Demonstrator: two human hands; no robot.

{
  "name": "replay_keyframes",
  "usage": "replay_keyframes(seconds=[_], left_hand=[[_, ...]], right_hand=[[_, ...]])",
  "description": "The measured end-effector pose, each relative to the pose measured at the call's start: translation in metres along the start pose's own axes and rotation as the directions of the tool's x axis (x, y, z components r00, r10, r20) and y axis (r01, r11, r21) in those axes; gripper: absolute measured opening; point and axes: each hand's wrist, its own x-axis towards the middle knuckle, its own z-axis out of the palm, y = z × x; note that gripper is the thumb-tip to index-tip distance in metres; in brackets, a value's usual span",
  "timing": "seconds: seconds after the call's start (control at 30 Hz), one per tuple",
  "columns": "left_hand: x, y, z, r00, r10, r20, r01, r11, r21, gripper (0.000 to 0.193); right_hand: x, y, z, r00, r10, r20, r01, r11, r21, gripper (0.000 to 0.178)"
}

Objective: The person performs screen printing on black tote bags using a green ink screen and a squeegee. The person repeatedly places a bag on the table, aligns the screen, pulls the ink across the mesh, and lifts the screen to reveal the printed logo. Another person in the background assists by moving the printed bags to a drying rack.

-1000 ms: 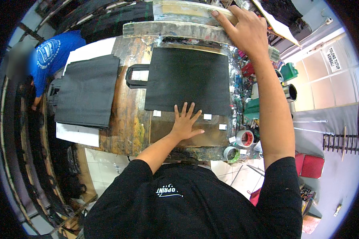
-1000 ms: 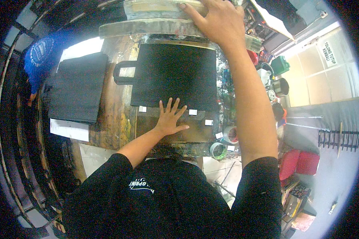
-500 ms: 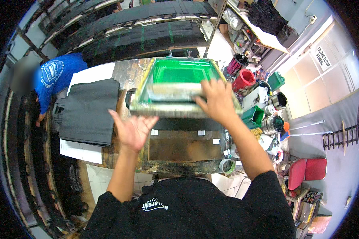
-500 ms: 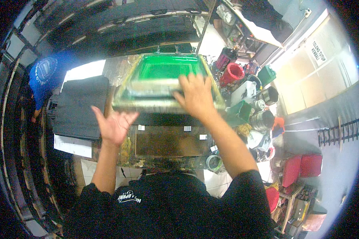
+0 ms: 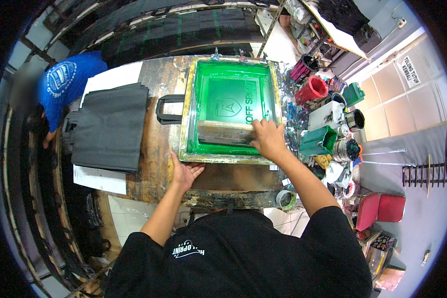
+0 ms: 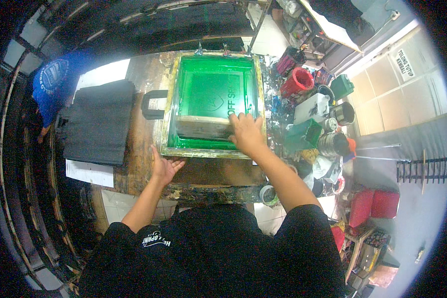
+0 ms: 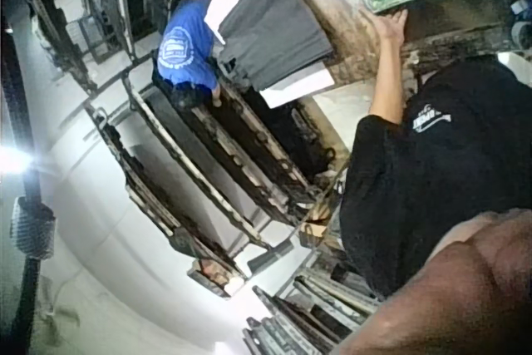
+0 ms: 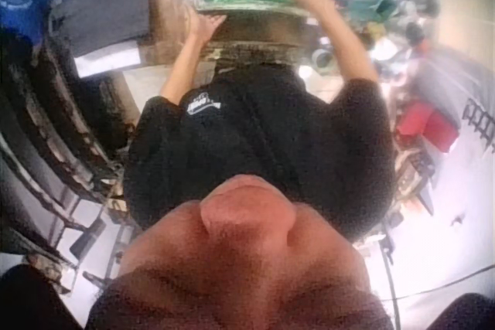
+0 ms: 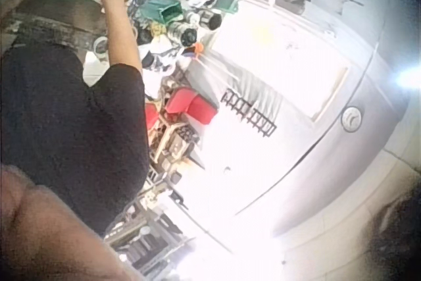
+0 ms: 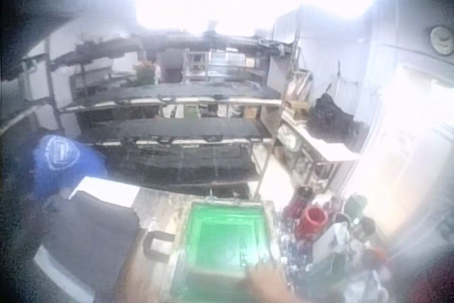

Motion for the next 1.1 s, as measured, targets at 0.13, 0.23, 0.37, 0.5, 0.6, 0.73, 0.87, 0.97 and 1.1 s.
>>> replay_keyframes(seconds=[0.13, 0.23, 0.37, 0.5, 0.6, 0.73, 0.87, 0.97, 1.1], left_hand=[[0.009, 0.003, -0.003, 0.993, -0.075, -0.093, 0.07, 0.996, -0.057, 0.135], [0.006, 0.008, 0.0, 0.991, -0.111, -0.072, 0.109, 0.994, -0.032, 0.131], [0.007, 0.009, 0.007, 0.987, -0.113, -0.112, 0.117, 0.993, 0.029, 0.13], [0.011, 0.008, 0.004, 0.979, -0.146, -0.139, 0.154, 0.987, 0.044, 0.131], [0.0, 0.01, 0.01, 0.974, -0.134, -0.181, 0.144, 0.988, 0.046, 0.131], [-0.009, 0.02, 0.026, 0.977, -0.109, -0.184, 0.126, 0.989, 0.084, 0.129], [-0.015, 0.027, 0.039, 0.979, -0.072, -0.191, 0.096, 0.988, 0.118, 0.129], [-0.011, 0.02, 0.033, 0.971, -0.074, -0.228, 0.096, 0.992, 0.087, 0.133], [0.009, 0.007, 0.01, 0.961, -0.111, -0.253, 0.138, 0.986, 0.093, 0.14]], right_hand=[[-0.014, -0.013, 0.032, 1.0, -0.013, -0.012, 0.013, 1.0, 0.006, 0.068], [-0.018, -0.024, 0.035, 1.0, 0.016, -0.01, -0.016, 0.999, 0.035, 0.063], [0.004, -0.015, 0.046, 0.998, 0.045, -0.049, -0.043, 0.998, 0.05, 0.06], [0.059, 0.013, 0.06, 0.995, 0.07, -0.078, -0.069, 0.997, 0.015, 0.062], [0.115, 0.038, 0.069, 0.977, 0.015, -0.212, -0.023, 0.999, -0.033, 0.048], [0.196, 0.081, 0.081, 0.944, -0.009, -0.331, -0.026, 0.994, -0.102, 0.044], [0.261, 0.112, 0.074, 0.97, 0.023, -0.243, -0.056, 0.99, -0.127, 0.053], [0.285, 0.127, 0.076, 0.973, -0.044, -0.228, 0.011, 0.989, -0.145, 0.073], [0.294, 0.134, 0.06, 0.987, -0.053, -0.15, 0.029, 0.987, -0.157, 0.072]])
